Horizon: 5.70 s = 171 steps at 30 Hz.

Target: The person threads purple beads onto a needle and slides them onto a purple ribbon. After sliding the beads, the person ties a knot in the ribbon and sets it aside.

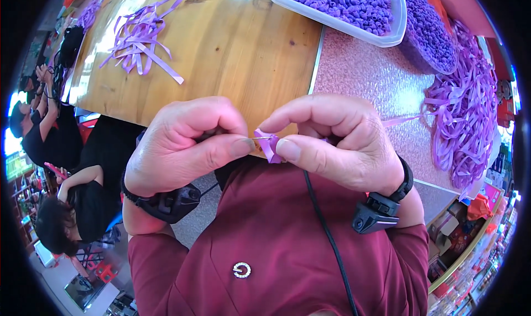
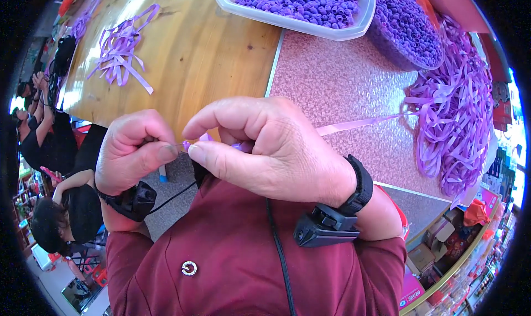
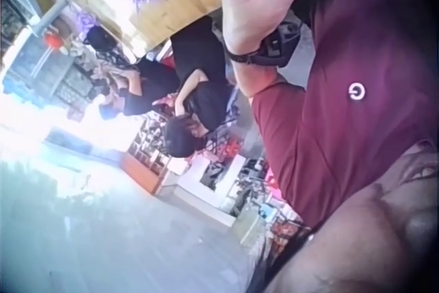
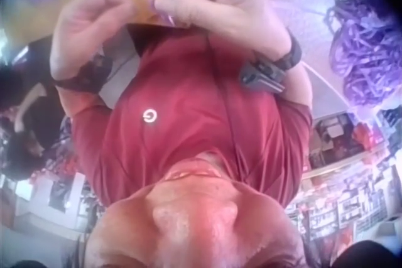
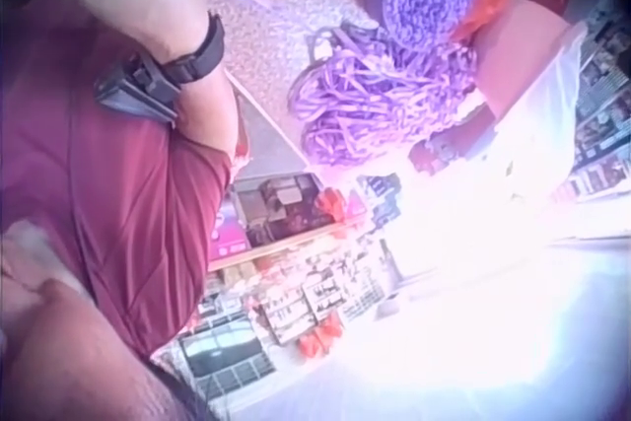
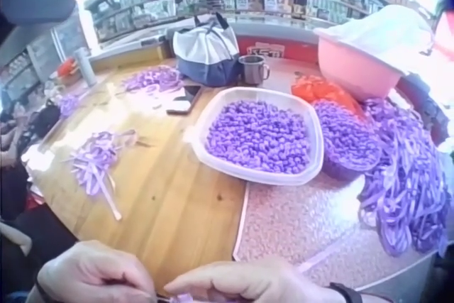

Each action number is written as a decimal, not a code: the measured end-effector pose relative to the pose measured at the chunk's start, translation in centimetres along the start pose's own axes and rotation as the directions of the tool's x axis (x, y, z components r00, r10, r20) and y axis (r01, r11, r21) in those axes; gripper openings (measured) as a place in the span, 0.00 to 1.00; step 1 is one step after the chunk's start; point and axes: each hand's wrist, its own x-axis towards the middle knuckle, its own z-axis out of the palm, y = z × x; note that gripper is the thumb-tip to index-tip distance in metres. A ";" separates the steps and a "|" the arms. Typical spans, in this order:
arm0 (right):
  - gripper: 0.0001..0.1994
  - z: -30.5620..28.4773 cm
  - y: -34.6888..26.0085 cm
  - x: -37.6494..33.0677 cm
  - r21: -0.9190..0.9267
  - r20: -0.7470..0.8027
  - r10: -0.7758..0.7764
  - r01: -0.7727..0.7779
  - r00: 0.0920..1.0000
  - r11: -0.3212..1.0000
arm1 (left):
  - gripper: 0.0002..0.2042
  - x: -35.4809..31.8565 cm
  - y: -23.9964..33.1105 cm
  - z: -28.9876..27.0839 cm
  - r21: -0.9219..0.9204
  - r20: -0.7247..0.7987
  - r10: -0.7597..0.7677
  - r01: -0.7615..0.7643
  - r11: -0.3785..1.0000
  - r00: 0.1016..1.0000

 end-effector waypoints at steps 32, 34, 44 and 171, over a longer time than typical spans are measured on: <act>0.24 -1.6 -0.5 -0.4 0.194 0.024 0.009 -0.013 1.000 0.981 | 0.14 2.0 -1.5 3.0 -0.389 -0.154 0.131 -0.182 0.903 0.979; 0.23 -1.8 -0.1 -0.5 0.154 0.019 -0.061 0.057 0.998 0.986 | 0.12 2.3 -1.2 4.0 -0.412 -0.118 0.035 -0.081 0.908 0.992; 0.11 -7.4 1.8 -2.4 -0.438 -0.495 -0.266 0.027 0.827 0.898 | 0.09 1.8 -1.1 -4.1 -0.427 -0.494 0.036 -0.278 0.860 0.869; 0.08 -13.7 0.7 0.6 -0.388 -0.409 -0.497 0.347 0.765 0.854 | 0.09 17.6 2.0 7.9 0.374 -0.201 0.682 -0.589 0.717 0.703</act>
